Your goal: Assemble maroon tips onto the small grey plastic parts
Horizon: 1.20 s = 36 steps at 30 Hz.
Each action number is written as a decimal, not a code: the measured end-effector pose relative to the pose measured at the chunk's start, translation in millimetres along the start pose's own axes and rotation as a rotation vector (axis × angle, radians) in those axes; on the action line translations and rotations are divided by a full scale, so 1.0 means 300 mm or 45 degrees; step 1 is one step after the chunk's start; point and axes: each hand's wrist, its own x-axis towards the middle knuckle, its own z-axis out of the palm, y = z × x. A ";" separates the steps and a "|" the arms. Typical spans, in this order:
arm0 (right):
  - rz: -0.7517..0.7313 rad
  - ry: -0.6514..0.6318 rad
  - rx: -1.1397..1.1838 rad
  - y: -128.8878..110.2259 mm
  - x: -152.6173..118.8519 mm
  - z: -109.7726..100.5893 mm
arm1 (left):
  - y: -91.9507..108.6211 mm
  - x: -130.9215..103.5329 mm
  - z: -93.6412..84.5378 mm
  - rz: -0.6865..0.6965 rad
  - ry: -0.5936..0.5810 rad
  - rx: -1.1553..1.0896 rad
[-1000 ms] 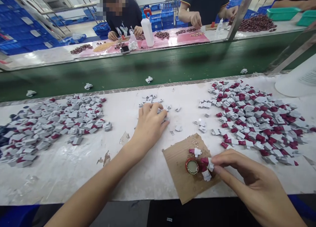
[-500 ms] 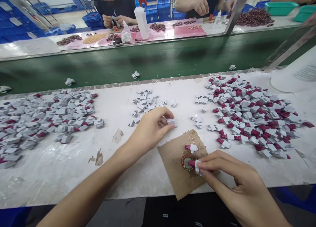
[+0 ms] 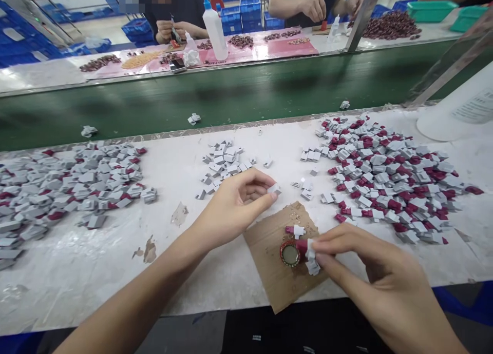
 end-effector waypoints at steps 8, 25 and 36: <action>0.189 0.324 0.776 0.073 0.103 0.000 | 0.050 -0.005 0.114 -0.067 -0.263 -0.551; 0.180 0.254 0.639 0.092 0.123 -0.004 | 0.036 -0.002 0.150 -0.077 -0.317 -0.584; 0.130 -0.040 0.183 0.019 0.297 -0.047 | 0.050 0.093 0.083 0.147 -0.240 -0.139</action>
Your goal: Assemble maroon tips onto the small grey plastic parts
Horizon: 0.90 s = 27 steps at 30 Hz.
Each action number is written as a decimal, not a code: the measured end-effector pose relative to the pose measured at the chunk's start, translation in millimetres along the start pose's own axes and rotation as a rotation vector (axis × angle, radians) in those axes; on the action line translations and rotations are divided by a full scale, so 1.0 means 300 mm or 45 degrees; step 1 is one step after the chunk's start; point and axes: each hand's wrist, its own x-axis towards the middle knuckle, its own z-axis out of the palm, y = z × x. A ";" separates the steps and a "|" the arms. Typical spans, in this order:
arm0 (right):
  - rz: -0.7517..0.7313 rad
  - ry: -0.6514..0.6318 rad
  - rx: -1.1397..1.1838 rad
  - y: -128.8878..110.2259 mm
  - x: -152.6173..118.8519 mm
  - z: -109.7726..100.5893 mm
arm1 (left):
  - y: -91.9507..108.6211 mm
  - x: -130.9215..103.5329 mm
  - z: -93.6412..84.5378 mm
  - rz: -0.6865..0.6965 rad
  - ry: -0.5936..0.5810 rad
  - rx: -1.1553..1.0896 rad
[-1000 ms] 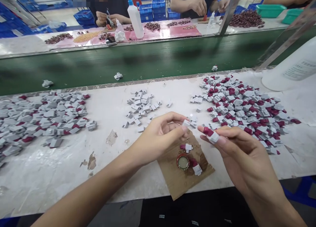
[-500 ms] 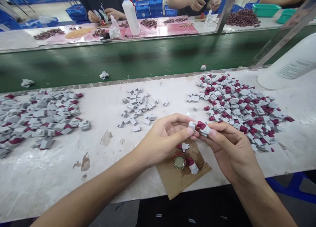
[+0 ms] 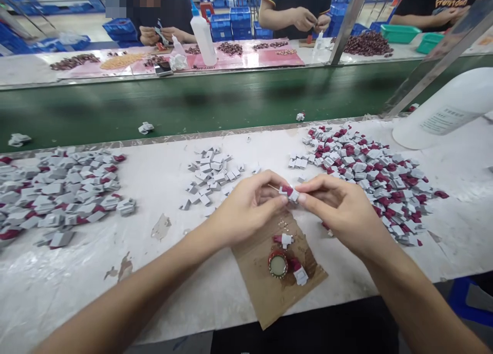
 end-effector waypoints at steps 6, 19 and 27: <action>-0.172 0.347 -1.025 -0.071 0.436 -0.091 | 0.011 0.291 -0.209 0.057 0.508 0.679; -0.066 0.179 -1.108 0.000 0.794 0.023 | -0.047 0.520 -0.397 -0.255 0.756 0.990; -0.009 -0.052 -0.559 -0.033 0.297 -0.091 | -0.047 0.187 -0.367 -0.160 0.486 1.219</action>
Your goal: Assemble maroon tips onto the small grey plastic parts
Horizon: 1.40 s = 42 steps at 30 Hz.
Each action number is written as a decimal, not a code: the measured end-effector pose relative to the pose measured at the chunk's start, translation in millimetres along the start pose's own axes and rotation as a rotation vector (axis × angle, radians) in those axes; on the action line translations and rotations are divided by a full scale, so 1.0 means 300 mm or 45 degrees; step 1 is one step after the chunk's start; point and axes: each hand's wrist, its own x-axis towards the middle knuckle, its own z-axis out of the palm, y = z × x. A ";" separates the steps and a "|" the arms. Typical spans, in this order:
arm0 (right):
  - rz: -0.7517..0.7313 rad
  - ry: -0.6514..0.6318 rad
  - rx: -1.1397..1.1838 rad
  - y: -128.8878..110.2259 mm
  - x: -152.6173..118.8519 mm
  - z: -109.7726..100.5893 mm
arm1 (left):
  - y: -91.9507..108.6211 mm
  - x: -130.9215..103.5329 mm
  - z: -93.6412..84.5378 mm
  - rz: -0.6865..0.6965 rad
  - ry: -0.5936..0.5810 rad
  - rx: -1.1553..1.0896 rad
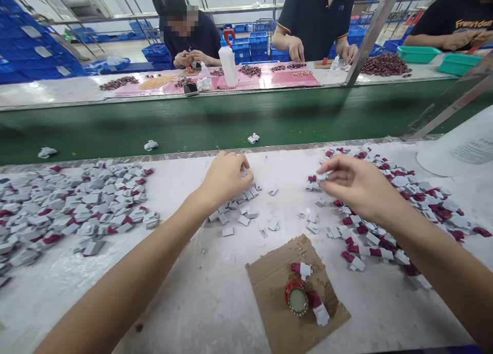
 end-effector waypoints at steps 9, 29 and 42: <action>0.238 0.065 0.714 0.031 -0.324 0.108 | 0.049 -0.073 0.018 0.025 0.030 -0.140; -0.099 0.227 -0.047 0.099 -0.618 0.148 | 0.145 -0.495 0.052 -0.307 -0.552 -1.089; -0.103 0.318 0.004 0.076 -0.646 0.128 | 0.134 -0.534 0.100 -0.261 -0.272 -0.859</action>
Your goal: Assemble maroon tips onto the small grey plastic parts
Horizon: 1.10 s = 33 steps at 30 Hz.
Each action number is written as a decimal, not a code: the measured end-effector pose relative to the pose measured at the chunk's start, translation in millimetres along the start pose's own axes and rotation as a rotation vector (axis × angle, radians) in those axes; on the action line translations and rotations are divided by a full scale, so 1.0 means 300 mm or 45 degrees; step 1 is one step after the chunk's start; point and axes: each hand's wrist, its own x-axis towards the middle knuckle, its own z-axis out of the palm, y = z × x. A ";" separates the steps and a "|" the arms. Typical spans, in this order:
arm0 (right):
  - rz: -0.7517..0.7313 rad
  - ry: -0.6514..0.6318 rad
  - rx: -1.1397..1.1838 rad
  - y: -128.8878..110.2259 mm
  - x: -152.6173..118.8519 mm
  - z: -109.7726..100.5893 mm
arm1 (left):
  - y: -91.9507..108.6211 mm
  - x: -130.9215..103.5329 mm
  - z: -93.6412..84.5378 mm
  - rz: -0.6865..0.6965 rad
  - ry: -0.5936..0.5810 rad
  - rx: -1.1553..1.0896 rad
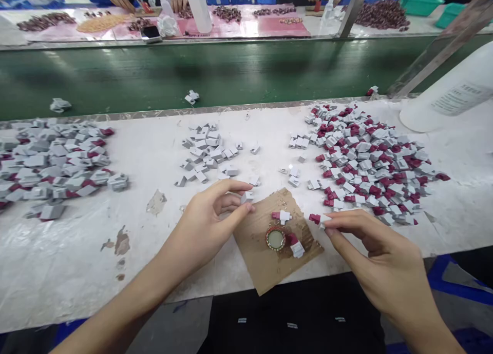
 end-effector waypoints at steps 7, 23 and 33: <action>-0.126 -0.180 0.230 -0.084 -0.015 0.063 | 0.015 0.008 0.042 0.020 -0.168 -0.259; -0.218 -0.211 0.135 -0.129 0.016 0.106 | 0.026 0.018 0.052 -0.004 -0.241 -0.289; 0.279 0.052 0.841 -0.058 0.087 0.078 | 0.099 0.038 0.073 0.022 -0.317 -0.615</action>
